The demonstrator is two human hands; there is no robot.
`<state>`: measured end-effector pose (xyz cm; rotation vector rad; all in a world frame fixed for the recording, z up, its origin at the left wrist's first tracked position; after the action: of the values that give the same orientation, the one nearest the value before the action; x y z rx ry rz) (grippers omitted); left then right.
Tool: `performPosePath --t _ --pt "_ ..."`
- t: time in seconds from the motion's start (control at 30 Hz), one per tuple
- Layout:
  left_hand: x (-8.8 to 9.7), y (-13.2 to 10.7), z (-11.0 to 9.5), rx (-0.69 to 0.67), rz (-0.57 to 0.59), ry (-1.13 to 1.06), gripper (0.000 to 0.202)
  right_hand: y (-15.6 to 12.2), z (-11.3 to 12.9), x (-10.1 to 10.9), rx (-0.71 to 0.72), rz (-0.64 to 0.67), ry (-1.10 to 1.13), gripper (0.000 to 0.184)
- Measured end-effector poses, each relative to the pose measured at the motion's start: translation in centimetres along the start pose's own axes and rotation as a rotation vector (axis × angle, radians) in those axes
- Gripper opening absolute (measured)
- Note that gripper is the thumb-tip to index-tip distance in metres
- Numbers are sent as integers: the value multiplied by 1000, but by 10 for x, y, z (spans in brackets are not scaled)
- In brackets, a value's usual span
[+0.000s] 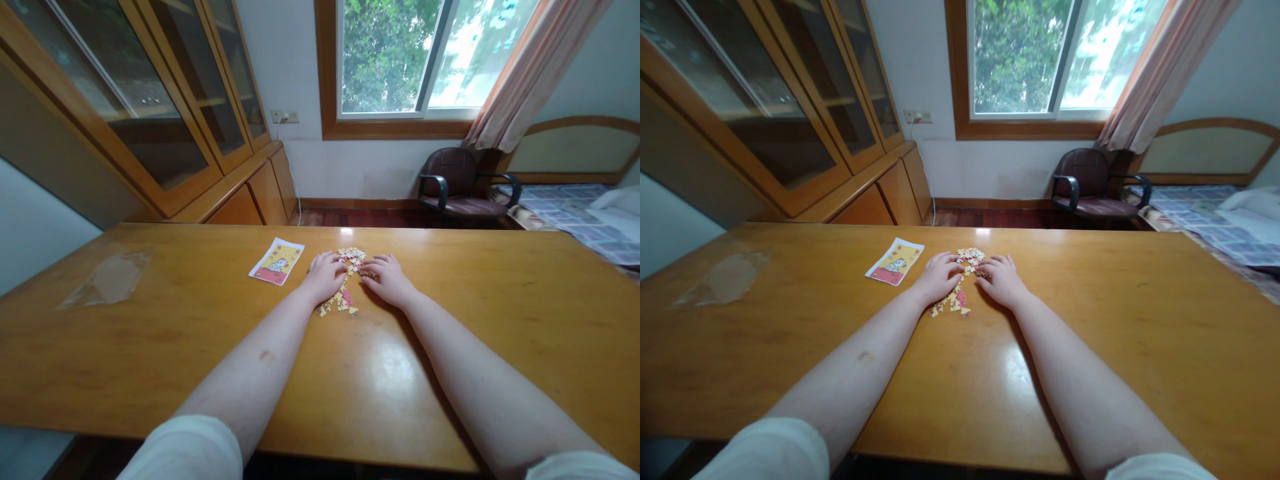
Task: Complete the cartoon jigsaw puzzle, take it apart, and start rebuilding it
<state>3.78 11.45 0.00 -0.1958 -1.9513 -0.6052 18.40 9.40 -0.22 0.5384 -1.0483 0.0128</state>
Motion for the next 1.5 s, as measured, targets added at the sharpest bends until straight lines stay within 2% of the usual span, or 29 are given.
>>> performPosePath --t 0.13,0.27,0.5,0.77,1.1,1.27,1.37,1.5 --pt "3 0 -4 -25 -22 -10 23 -4 14 -5 100 129 52 32" --pt "3 1 -4 -18 -22 -21 22 -5 17 -6 95 179 50 33" --pt "2 1 -4 -39 -32 -8 22 -2 14 -4 90 107 60 27" --pt "-4 0 -7 -80 32 -13 29 2 -8 0 -88 -13 -28 18" --pt "-9 -3 -11 -131 80 -59 29 4 -20 0 -183 -18 -43 16" --pt "-12 -5 -13 -143 128 -78 33 2 -26 8 -241 -90 -62 19" --pt "-13 -6 -14 -151 147 -84 33 3 -19 9 -185 -93 -16 19" --pt "-9 -4 -16 -158 115 -104 32 2 6 2 58 11 85 16"
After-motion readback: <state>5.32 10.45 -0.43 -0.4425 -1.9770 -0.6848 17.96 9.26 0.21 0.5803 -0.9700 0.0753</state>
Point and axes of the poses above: each hand's wrist, its own y-axis towards the middle knuckle, its own x-axis out of the back of the hand, z = x × y, the point moved 8 cm from there along y, towards the middle knuckle, and after that the axes turned 8 degrees about -z, right-handed, at the moved point
